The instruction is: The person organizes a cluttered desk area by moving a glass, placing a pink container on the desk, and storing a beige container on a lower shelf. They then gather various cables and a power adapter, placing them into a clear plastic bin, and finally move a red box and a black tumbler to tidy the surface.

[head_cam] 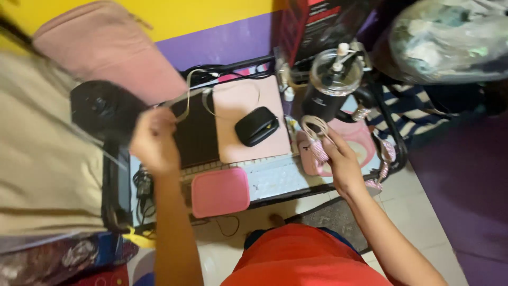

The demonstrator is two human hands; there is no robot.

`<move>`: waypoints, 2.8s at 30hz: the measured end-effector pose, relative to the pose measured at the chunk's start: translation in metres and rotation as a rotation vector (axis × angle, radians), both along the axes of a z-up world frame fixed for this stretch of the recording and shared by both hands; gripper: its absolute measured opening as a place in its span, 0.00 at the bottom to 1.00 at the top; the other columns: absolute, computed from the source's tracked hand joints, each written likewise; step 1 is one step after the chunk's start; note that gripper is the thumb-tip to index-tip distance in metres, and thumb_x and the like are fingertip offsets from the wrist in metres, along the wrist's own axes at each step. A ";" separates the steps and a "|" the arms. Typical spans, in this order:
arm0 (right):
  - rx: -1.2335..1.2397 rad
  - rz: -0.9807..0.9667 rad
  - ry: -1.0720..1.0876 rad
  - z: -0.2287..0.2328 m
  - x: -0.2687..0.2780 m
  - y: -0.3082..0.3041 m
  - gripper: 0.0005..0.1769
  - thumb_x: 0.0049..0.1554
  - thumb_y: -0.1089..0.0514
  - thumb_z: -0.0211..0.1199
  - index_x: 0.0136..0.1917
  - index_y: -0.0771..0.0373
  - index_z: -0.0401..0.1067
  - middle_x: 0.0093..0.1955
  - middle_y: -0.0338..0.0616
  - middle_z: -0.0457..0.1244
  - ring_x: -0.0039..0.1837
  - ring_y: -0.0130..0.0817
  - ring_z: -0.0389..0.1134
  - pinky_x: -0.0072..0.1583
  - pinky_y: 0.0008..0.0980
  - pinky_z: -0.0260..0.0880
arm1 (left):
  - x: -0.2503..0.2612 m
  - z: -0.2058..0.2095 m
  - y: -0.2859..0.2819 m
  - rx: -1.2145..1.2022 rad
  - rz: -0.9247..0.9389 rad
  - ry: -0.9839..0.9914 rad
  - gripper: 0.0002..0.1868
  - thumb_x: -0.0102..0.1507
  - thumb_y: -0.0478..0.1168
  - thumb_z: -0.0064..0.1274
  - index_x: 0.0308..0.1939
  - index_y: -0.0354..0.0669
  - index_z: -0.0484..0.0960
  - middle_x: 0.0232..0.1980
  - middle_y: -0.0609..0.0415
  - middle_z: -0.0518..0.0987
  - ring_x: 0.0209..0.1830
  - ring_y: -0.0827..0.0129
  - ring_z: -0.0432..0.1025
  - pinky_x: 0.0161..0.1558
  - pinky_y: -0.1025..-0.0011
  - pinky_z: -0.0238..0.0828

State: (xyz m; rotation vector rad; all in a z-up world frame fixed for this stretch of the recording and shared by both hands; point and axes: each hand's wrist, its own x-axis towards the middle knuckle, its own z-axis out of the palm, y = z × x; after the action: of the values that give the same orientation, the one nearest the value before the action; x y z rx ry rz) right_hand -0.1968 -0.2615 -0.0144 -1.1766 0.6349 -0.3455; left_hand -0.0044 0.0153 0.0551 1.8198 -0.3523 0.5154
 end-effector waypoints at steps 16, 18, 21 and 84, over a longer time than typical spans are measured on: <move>-1.427 0.553 -0.041 -0.042 0.237 0.037 0.27 0.53 0.58 0.62 0.65 0.46 0.64 0.58 0.51 0.57 0.59 0.49 0.57 0.61 0.42 0.58 | -0.109 0.095 0.083 -0.910 -0.585 0.217 0.08 0.64 0.36 0.53 0.42 0.36 0.71 0.32 0.49 0.77 0.31 0.66 0.75 0.32 0.68 0.75; -1.521 0.715 0.262 -0.021 0.227 0.045 0.35 0.45 0.58 0.65 0.66 0.45 0.60 0.63 0.52 0.53 0.61 0.57 0.51 0.61 0.49 0.53 | -0.117 0.100 0.072 -0.919 -0.587 0.354 0.13 0.61 0.39 0.52 0.47 0.36 0.72 0.33 0.48 0.77 0.31 0.63 0.76 0.31 0.67 0.76; -1.496 0.550 -0.253 0.033 0.199 0.074 0.54 0.37 0.63 0.67 0.74 0.53 0.48 0.69 0.63 0.47 0.68 0.61 0.46 0.65 0.51 0.46 | -0.111 0.105 0.060 -0.807 -0.664 0.531 0.12 0.63 0.38 0.51 0.47 0.34 0.73 0.32 0.50 0.77 0.30 0.64 0.75 0.30 0.69 0.74; -1.069 1.267 -0.955 0.137 0.136 0.278 0.08 0.52 0.57 0.62 0.45 0.61 0.73 0.40 0.43 0.66 0.41 0.38 0.66 0.51 0.34 0.62 | -0.107 0.044 0.205 0.047 0.413 -0.339 0.12 0.72 0.42 0.38 0.52 0.45 0.76 0.48 0.50 0.74 0.49 0.60 0.71 0.56 0.67 0.69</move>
State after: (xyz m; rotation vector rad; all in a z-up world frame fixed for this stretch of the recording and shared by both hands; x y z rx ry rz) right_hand -0.0605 0.0161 0.1228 -1.9160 -1.2941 -0.0747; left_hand -0.1119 0.2206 0.0986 1.8560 -0.2152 1.1185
